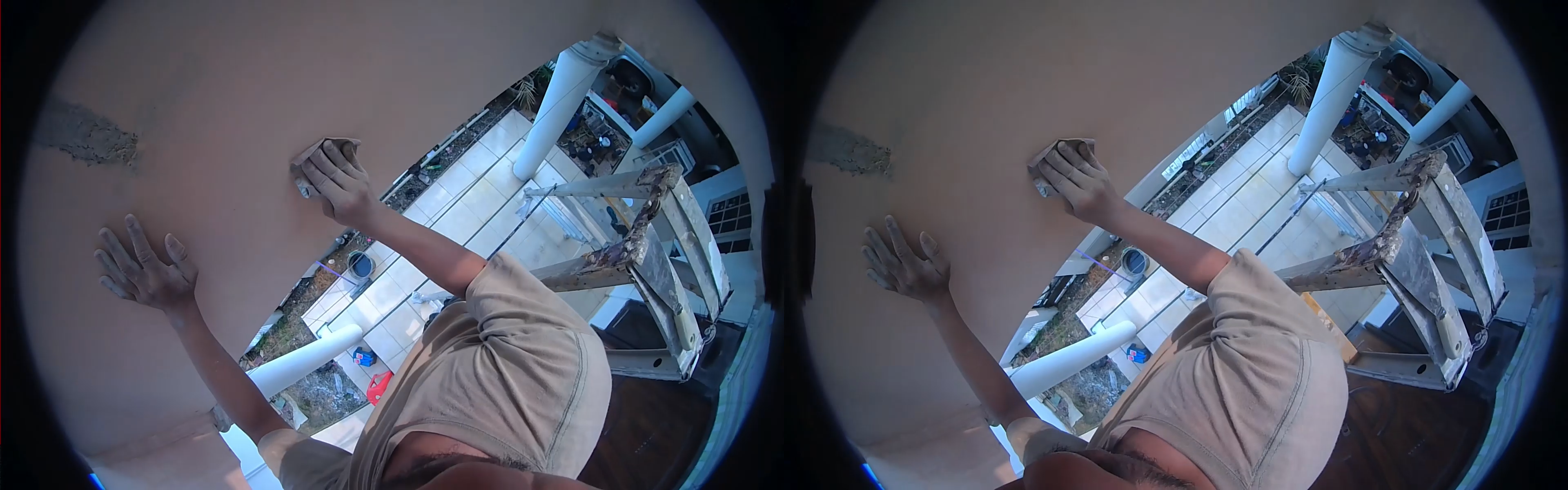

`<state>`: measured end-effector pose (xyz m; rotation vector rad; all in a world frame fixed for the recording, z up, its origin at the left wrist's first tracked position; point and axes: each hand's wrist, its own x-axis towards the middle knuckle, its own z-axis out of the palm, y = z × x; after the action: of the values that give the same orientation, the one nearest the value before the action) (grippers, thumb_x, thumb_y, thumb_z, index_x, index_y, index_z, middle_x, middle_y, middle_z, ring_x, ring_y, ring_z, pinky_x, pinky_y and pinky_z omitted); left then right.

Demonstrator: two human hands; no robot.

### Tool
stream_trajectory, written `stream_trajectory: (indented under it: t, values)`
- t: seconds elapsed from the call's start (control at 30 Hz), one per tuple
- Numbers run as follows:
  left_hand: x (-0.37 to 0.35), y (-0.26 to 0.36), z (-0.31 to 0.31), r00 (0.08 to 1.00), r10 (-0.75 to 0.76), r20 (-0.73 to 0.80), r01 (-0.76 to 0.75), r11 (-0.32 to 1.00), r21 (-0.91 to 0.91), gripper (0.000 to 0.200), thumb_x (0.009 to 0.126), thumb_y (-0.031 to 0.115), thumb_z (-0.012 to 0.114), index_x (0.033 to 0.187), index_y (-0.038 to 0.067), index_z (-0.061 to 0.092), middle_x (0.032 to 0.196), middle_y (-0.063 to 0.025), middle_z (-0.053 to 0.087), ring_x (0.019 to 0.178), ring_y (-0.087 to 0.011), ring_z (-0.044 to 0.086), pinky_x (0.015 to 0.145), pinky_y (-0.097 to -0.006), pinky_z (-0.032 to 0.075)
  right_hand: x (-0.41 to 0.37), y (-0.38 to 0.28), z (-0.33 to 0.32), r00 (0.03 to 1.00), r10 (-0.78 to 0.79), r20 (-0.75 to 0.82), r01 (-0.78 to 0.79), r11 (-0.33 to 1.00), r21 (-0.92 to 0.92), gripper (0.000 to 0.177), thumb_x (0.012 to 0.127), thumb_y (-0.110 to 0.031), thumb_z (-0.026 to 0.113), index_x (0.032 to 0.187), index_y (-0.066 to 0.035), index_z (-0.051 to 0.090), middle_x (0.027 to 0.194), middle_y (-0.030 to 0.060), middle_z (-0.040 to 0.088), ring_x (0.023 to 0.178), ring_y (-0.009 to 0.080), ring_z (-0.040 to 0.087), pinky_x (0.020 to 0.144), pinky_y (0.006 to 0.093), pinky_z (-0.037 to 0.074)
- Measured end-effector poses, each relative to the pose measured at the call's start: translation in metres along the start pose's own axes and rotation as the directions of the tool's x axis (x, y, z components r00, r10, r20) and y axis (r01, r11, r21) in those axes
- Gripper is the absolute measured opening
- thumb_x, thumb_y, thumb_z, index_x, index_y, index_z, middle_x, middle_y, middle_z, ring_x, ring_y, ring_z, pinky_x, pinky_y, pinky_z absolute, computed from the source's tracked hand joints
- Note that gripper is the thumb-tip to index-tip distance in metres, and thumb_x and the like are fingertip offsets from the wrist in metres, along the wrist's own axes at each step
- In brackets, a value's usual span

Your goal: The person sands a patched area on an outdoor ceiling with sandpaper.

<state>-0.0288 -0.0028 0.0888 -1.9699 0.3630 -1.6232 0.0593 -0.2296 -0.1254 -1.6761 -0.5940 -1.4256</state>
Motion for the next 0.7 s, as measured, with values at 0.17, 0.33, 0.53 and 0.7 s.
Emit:
stream_trajectory:
  t: [0.17,0.33,0.53,0.7]
  values:
    - [-0.002,0.002,-0.001,1.000,-0.007,0.012,0.007,1.000,-0.021,0.053,0.098,0.052,0.038,0.137,0.021,0.056,0.148,-0.0097,0.044,0.143,-0.0280,0.030,0.119,-0.0459,0.008,0.150,0.055,-0.044,0.938,0.319,-0.138,-0.299,0.943,0.147,0.030,0.087,-0.003,0.057,0.115,-0.001,0.067,0.131,0.0134,0.061,0.133,0.0330,0.046,0.113,0.0474,0.032]
    - [-0.002,0.000,-0.002,1.000,-0.002,-0.021,0.002,1.000,-0.011,0.052,0.098,0.051,0.040,0.136,0.020,0.056,0.147,-0.0098,0.046,0.141,-0.0283,0.034,0.118,-0.0465,0.014,0.098,0.015,-0.017,0.958,0.146,-0.248,-0.165,0.985,-0.056,0.034,0.083,-0.004,0.061,0.117,-0.002,0.067,0.128,0.0148,0.061,0.130,0.0305,0.050,0.111,0.0484,0.035]
    - [-0.005,-0.001,-0.003,1.000,-0.013,0.011,0.013,0.999,-0.043,0.051,0.098,0.050,0.041,0.135,0.019,0.058,0.148,-0.0098,0.044,0.141,-0.0283,0.033,0.118,-0.0465,0.013,0.139,0.046,-0.048,0.988,0.005,-0.152,-0.008,1.000,-0.018,0.032,0.084,-0.001,0.059,0.114,-0.002,0.069,0.130,0.0170,0.061,0.131,0.0314,0.050,0.111,0.0484,0.034]
    - [0.000,0.005,-0.004,0.999,-0.042,-0.011,0.042,0.999,-0.010,0.050,0.098,0.049,0.041,0.135,0.019,0.057,0.148,-0.0093,0.044,0.142,-0.0279,0.033,0.118,-0.0450,0.014,0.118,0.031,-0.020,0.917,0.182,-0.355,-0.196,0.981,-0.003,0.032,0.080,-0.004,0.062,0.112,-0.001,0.067,0.132,0.0116,0.060,0.129,0.0280,0.052,0.111,0.0470,0.035]
